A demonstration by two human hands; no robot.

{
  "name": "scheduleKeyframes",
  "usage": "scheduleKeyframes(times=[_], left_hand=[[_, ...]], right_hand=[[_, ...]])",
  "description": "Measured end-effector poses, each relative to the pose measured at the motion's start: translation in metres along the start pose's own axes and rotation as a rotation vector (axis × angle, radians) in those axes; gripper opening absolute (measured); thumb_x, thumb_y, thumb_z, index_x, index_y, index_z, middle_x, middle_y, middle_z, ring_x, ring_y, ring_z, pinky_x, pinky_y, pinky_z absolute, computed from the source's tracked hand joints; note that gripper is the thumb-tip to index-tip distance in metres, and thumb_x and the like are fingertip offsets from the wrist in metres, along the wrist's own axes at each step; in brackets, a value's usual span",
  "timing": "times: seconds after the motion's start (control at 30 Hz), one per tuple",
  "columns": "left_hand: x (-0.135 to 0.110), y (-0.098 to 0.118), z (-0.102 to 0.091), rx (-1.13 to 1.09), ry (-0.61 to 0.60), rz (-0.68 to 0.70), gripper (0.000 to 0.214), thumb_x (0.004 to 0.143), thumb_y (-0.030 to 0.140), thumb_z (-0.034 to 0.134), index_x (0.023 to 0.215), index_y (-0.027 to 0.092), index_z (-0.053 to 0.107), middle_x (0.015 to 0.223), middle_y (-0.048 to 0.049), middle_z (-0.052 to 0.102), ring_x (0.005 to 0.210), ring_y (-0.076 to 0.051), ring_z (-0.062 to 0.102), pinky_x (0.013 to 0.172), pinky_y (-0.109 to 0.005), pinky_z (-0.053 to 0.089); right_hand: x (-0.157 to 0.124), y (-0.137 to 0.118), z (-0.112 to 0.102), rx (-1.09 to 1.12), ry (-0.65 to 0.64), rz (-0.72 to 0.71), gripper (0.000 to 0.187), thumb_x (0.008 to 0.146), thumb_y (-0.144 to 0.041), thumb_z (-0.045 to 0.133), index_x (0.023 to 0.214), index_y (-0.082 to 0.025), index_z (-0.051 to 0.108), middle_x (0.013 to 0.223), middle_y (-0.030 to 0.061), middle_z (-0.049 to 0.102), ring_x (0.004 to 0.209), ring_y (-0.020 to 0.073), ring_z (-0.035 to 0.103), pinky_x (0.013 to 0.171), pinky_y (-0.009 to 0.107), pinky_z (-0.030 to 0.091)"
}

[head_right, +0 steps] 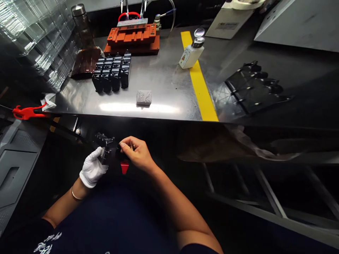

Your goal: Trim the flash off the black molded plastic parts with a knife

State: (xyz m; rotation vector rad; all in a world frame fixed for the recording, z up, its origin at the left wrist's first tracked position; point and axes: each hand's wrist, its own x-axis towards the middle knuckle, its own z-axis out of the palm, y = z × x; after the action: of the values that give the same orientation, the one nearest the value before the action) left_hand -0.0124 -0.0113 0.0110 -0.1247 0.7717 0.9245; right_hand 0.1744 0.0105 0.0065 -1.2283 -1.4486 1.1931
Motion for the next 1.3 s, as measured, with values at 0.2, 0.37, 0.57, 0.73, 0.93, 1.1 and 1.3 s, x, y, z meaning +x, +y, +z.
scheduleKeyframes(times=[0.2,0.37,0.57,0.73,0.93,1.1,1.3], left_hand=[[-0.009,0.014,-0.008,0.345,-0.173,0.205,0.028,0.066,0.011,0.074,0.093,0.016,0.073,0.087,-0.0048,0.076,0.09,-0.022,0.072,0.089,-0.033,0.055],[-0.017,0.025,-0.011,0.563,-0.264,0.191,0.038,0.062,0.024,0.081,0.099,0.018,0.075,0.095,-0.0095,0.076,0.084,-0.024,0.071,0.079,-0.033,0.056],[-0.014,0.017,-0.009,0.583,-0.26,0.175,0.042,0.063,0.026,0.08,0.103,0.017,0.073,0.095,-0.0121,0.075,0.086,-0.028,0.071,0.079,-0.037,0.055],[-0.009,0.007,-0.009,0.47,-0.213,0.226,0.045,0.066,0.026,0.079,0.109,0.02,0.069,0.092,-0.0079,0.076,0.085,-0.027,0.071,0.08,-0.037,0.055],[-0.01,0.0,-0.004,0.367,-0.172,0.221,0.034,0.073,0.026,0.075,0.104,0.013,0.07,0.093,-0.0086,0.076,0.092,-0.027,0.071,0.091,-0.039,0.053],[-0.012,-0.002,0.002,0.247,-0.097,0.135,0.02,0.081,0.021,0.068,0.096,0.01,0.071,0.094,-0.0092,0.076,0.086,-0.021,0.072,0.088,-0.033,0.054],[-0.01,0.01,0.011,-0.067,-0.02,-0.07,0.03,0.096,0.017,0.042,0.112,0.013,0.067,0.091,-0.0041,0.077,0.093,-0.013,0.071,0.094,-0.023,0.052]], right_hand=[[0.002,0.003,-0.008,-0.449,-0.004,-0.156,0.029,0.094,-0.044,0.046,0.084,-0.02,0.059,0.072,0.0026,0.065,0.061,0.0139,0.058,0.057,0.025,0.042],[-0.003,-0.022,-0.013,-0.362,-0.317,-0.575,0.044,0.098,-0.051,0.037,0.078,-0.017,0.057,0.066,0.0025,0.059,0.058,0.0113,0.053,0.056,0.023,0.039],[-0.003,-0.026,-0.006,-0.452,-0.322,-0.72,0.058,0.087,-0.067,0.047,0.055,-0.018,0.043,0.054,-0.0033,0.039,0.05,0.0083,0.033,0.047,0.025,0.022],[-0.002,-0.014,-0.007,-0.501,-0.15,-0.764,0.059,0.088,-0.065,0.045,0.052,-0.018,0.044,0.052,-0.0024,0.038,0.049,0.0086,0.033,0.047,0.026,0.021],[-0.001,-0.012,-0.005,-0.607,-0.026,-0.731,0.057,0.09,-0.065,0.042,0.061,-0.017,0.057,0.059,0.0015,0.048,0.056,0.011,0.041,0.051,0.026,0.029],[0.0,-0.015,-0.004,-0.633,-0.009,-0.733,0.058,0.097,-0.056,0.032,0.059,-0.017,0.052,0.057,0.0012,0.047,0.053,0.0108,0.039,0.049,0.027,0.027],[0.011,-0.02,-0.019,-0.588,-0.051,-0.682,0.04,0.101,-0.033,0.035,0.073,-0.018,0.059,0.06,0.0017,0.054,0.054,0.0112,0.048,0.053,0.025,0.035]])
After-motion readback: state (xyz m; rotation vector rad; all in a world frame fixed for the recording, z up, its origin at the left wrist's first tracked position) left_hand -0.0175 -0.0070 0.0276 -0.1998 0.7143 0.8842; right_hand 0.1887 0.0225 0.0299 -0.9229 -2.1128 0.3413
